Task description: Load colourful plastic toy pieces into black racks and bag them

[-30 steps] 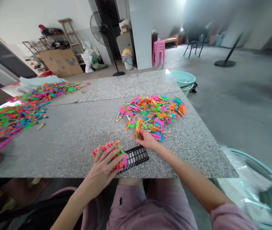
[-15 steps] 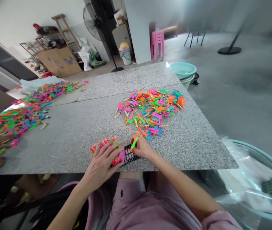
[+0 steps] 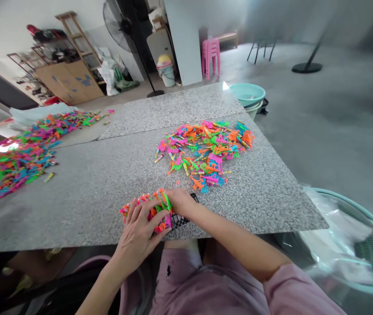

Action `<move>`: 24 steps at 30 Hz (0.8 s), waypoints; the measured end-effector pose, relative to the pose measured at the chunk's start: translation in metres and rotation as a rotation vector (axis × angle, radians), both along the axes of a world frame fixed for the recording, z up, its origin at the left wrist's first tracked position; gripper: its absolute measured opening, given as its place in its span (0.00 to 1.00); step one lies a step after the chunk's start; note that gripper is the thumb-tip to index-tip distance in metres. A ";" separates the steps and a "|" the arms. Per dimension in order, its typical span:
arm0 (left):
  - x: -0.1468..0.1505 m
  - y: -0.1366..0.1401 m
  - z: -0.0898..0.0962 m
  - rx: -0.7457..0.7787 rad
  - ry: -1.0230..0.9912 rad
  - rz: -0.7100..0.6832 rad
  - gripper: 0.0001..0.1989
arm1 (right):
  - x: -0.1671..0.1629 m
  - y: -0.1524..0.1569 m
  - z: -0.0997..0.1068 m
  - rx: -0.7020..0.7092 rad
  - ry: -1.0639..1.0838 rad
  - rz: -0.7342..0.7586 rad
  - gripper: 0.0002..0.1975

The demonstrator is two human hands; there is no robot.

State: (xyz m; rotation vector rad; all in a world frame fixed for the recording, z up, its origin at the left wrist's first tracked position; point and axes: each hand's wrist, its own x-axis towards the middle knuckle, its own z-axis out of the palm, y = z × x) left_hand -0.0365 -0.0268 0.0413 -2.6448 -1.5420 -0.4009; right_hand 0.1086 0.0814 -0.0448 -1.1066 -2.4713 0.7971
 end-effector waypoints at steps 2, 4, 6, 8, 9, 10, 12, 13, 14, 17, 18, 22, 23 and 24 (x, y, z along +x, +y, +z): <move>-0.001 0.000 -0.001 0.005 -0.002 -0.006 0.15 | 0.004 0.006 -0.002 -0.086 0.086 0.001 0.05; -0.001 0.000 -0.001 0.001 -0.008 -0.015 0.15 | 0.011 0.010 -0.007 -0.183 0.250 -0.057 0.07; -0.002 0.000 -0.002 -0.005 -0.027 -0.019 0.15 | 0.016 0.011 -0.013 -0.235 0.418 -0.152 0.09; -0.002 0.001 -0.003 -0.016 -0.054 -0.026 0.15 | 0.019 0.008 -0.017 -0.230 0.487 -0.209 0.11; -0.003 0.002 -0.003 -0.025 -0.066 -0.029 0.14 | 0.018 0.005 -0.018 -0.221 0.473 -0.200 0.12; -0.004 0.004 -0.003 -0.031 -0.076 -0.032 0.14 | 0.017 0.003 -0.018 -0.204 0.435 -0.176 0.12; -0.006 0.007 -0.003 -0.042 -0.084 -0.047 0.13 | 0.013 -0.002 -0.017 -0.144 0.323 -0.103 0.08; -0.007 0.008 -0.002 -0.048 -0.079 -0.058 0.14 | 0.011 -0.003 -0.015 -0.108 0.267 -0.067 0.07; -0.008 0.009 -0.002 -0.051 -0.073 -0.069 0.14 | 0.010 -0.005 -0.014 -0.069 0.213 -0.039 0.06; -0.011 0.008 -0.003 -0.066 -0.049 -0.083 0.15 | 0.008 -0.005 -0.005 0.015 0.064 0.022 0.12; -0.011 0.007 -0.003 -0.060 -0.049 -0.077 0.14 | 0.007 -0.004 -0.001 0.017 0.022 0.037 0.13; -0.007 0.006 -0.002 0.017 -0.080 -0.074 0.13 | -0.001 0.000 0.009 -0.019 -0.069 0.109 0.10; -0.006 0.007 -0.002 0.026 -0.085 -0.093 0.13 | -0.004 0.001 0.009 -0.023 -0.073 0.123 0.09; -0.005 0.008 -0.002 0.028 -0.083 -0.118 0.13 | -0.006 0.001 0.009 -0.020 -0.071 0.132 0.09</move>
